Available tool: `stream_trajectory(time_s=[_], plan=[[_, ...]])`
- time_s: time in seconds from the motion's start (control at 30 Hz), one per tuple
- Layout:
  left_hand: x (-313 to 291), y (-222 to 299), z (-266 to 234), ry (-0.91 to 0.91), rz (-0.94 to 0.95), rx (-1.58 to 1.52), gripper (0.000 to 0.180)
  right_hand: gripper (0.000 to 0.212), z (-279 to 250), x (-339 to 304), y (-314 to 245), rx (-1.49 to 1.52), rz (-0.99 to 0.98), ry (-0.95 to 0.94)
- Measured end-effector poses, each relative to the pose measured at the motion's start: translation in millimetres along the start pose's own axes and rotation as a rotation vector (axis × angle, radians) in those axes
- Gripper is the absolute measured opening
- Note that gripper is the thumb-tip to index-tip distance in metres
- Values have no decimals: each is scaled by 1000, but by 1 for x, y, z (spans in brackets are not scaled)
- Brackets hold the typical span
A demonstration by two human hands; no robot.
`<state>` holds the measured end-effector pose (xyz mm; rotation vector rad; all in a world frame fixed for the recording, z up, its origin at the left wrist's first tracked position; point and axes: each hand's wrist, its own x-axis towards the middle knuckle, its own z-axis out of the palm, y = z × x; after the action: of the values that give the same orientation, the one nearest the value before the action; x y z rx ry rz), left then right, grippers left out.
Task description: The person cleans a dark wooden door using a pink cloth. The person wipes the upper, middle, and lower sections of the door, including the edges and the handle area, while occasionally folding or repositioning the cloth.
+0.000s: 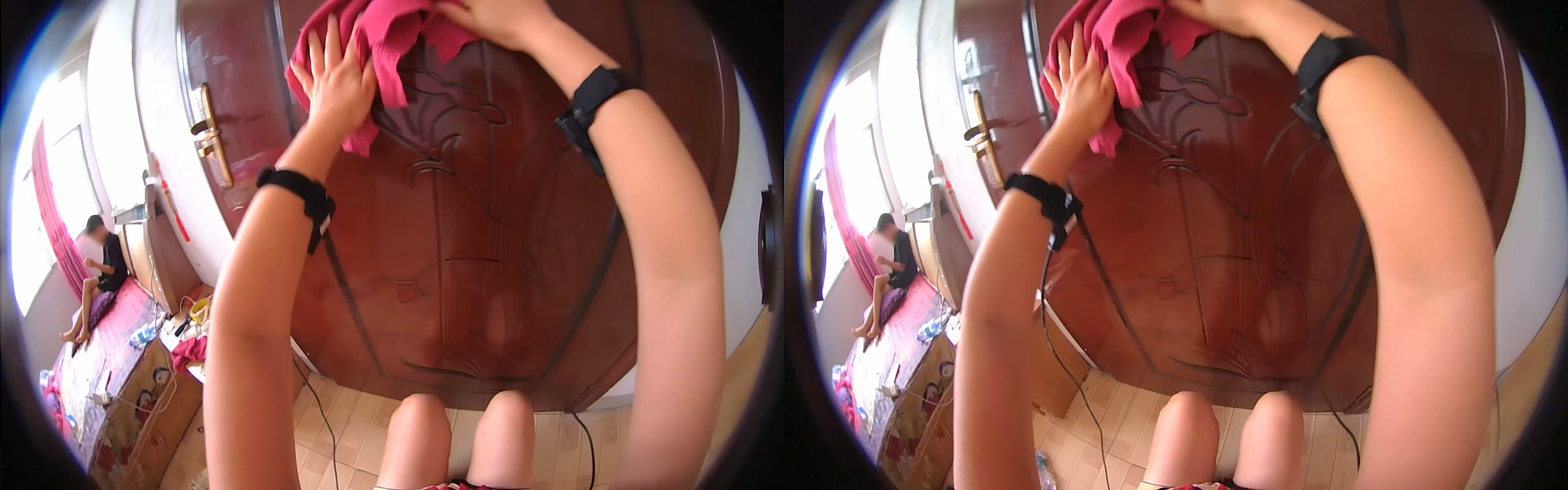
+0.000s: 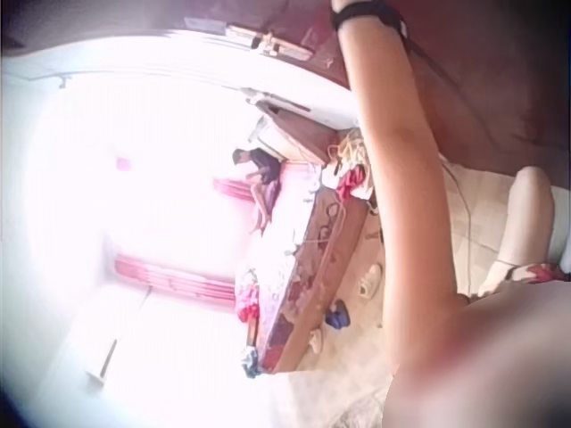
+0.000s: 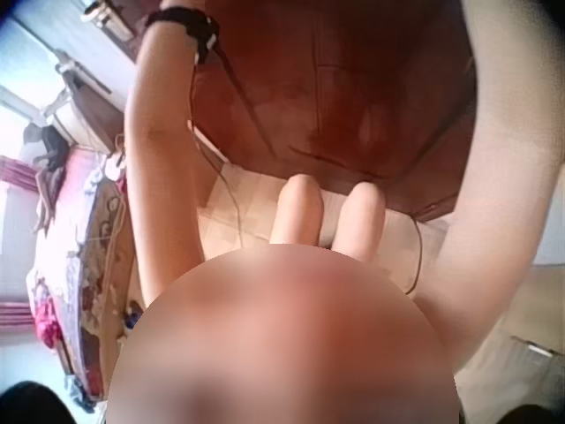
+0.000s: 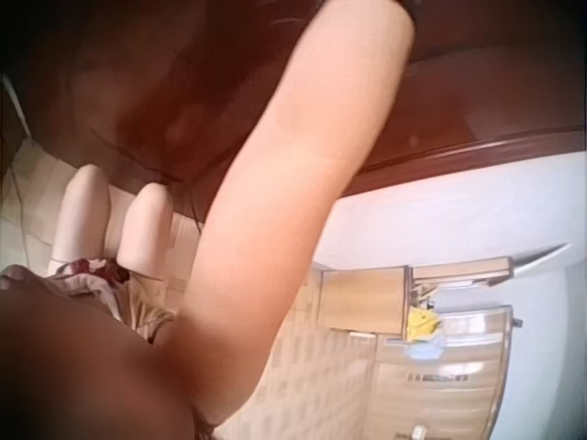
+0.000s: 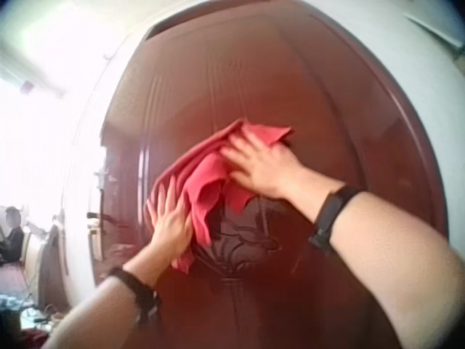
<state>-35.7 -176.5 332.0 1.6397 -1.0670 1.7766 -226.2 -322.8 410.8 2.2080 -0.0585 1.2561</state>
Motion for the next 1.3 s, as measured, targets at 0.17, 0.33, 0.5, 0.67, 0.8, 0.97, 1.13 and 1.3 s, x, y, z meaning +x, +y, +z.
stream_trajectory(time_s=[0.17, 0.33, 0.5, 0.67, 0.8, 0.97, 1.13, 1.3], plan=[[81, 83, -12, -411, -10, 126, 51, 54, -2, -48, 111, -372, 70, 310], [109, 135, 24, 223, 340, -25, 46, 51, -13, -102, 163, -314, 187, 318], [130, 178, 40, 306, 332, -42, 46, 49, -12, -136, 195, -320, 164, 373], [141, 188, 43, 299, 316, 6, 50, 53, -12, -139, 203, -307, 103, 443], [145, 199, 45, 292, 341, 17, 53, 53, -6, -138, 203, -290, 138, 496], [150, 210, 50, 330, 295, 2, 52, 49, -8, -149, 199, -355, 124, 542], [142, 220, 51, 366, 354, -68, 49, 44, -29, -143, 183, -779, -3, 583], [127, 204, 47, 299, 447, -116, 53, 48, -53, -119, 174, 165, 129, 240]])
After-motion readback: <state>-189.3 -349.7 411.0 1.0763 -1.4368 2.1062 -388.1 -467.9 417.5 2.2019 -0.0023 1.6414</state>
